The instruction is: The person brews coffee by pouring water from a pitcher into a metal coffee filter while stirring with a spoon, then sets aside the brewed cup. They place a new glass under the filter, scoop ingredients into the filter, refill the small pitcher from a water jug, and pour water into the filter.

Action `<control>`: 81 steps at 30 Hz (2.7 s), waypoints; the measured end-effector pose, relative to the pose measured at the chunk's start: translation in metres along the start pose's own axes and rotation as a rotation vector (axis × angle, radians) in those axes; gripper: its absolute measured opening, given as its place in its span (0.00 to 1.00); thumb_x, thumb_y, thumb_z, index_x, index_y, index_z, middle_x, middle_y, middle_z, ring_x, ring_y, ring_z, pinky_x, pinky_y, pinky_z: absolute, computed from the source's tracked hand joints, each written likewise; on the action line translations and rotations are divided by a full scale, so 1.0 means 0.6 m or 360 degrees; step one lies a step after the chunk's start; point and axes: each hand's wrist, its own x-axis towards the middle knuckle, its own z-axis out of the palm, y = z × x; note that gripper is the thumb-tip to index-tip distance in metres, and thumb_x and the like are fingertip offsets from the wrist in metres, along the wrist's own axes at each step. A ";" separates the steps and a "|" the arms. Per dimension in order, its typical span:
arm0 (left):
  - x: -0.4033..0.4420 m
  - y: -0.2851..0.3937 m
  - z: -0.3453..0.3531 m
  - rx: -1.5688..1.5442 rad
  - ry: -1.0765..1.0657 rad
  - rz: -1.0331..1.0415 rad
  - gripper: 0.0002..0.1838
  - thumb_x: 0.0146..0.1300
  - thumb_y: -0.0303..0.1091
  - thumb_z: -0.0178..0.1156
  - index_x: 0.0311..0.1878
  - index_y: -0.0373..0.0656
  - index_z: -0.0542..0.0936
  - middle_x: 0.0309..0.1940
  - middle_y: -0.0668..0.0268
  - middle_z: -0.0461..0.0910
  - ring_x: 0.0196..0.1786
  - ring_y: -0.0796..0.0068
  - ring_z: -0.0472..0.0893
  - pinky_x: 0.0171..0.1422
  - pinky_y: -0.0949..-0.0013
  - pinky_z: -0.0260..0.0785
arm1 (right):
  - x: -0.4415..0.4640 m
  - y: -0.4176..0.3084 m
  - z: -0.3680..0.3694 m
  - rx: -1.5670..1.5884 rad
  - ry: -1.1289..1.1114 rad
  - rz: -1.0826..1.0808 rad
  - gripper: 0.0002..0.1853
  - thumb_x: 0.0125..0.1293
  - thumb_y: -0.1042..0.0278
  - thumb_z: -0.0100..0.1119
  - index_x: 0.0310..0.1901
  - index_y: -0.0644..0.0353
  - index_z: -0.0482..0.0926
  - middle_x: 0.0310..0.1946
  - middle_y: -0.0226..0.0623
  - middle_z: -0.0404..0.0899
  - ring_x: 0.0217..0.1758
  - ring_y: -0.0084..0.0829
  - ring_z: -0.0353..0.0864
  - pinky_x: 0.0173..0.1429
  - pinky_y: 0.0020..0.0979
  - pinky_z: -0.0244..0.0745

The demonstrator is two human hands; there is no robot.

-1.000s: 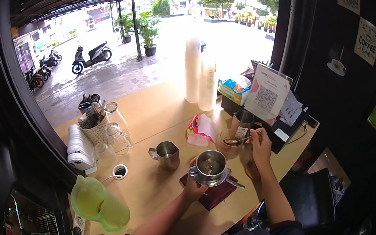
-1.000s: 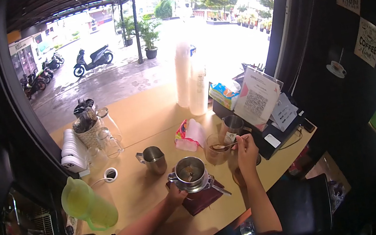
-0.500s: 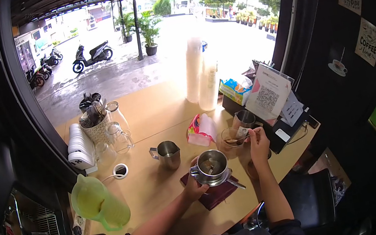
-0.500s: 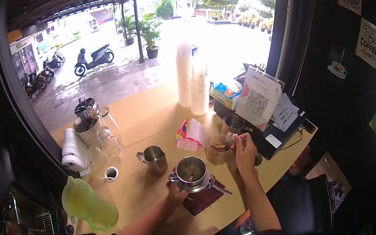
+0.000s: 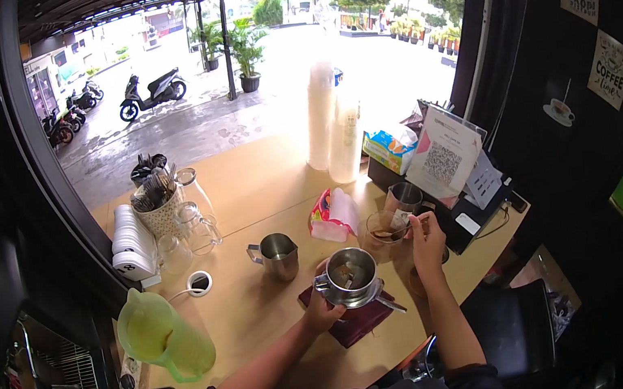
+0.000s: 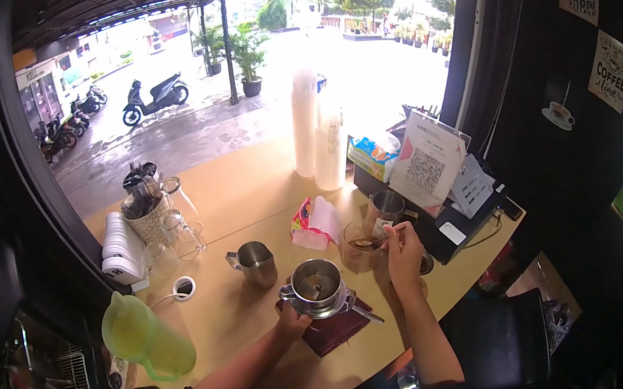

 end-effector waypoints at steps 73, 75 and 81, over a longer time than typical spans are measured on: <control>0.001 0.001 0.000 0.0075 -0.0022 0.0011 0.52 0.58 0.47 0.66 0.76 0.38 0.45 0.70 0.57 0.59 0.74 0.66 0.61 0.77 0.59 0.53 | -0.106 -0.277 -0.022 0.0515 -0.0142 -0.0174 0.08 0.76 0.70 0.52 0.39 0.64 0.73 0.26 0.29 0.74 0.17 0.12 0.65 0.20 0.19 0.63; 0.002 -0.001 -0.002 0.0090 -0.0021 0.0014 0.52 0.58 0.46 0.67 0.76 0.38 0.45 0.70 0.57 0.59 0.74 0.66 0.61 0.78 0.59 0.53 | -0.101 -0.274 -0.017 0.0473 -0.0154 -0.0199 0.08 0.77 0.70 0.51 0.39 0.64 0.73 0.26 0.28 0.74 0.17 0.12 0.65 0.20 0.19 0.62; 0.001 -0.002 -0.001 0.0051 -0.0023 -0.0026 0.52 0.58 0.45 0.67 0.76 0.37 0.46 0.70 0.58 0.59 0.74 0.66 0.61 0.78 0.60 0.52 | -0.093 -0.275 -0.018 0.0498 -0.0135 -0.0148 0.08 0.77 0.69 0.51 0.38 0.63 0.73 0.26 0.28 0.74 0.17 0.12 0.66 0.19 0.19 0.60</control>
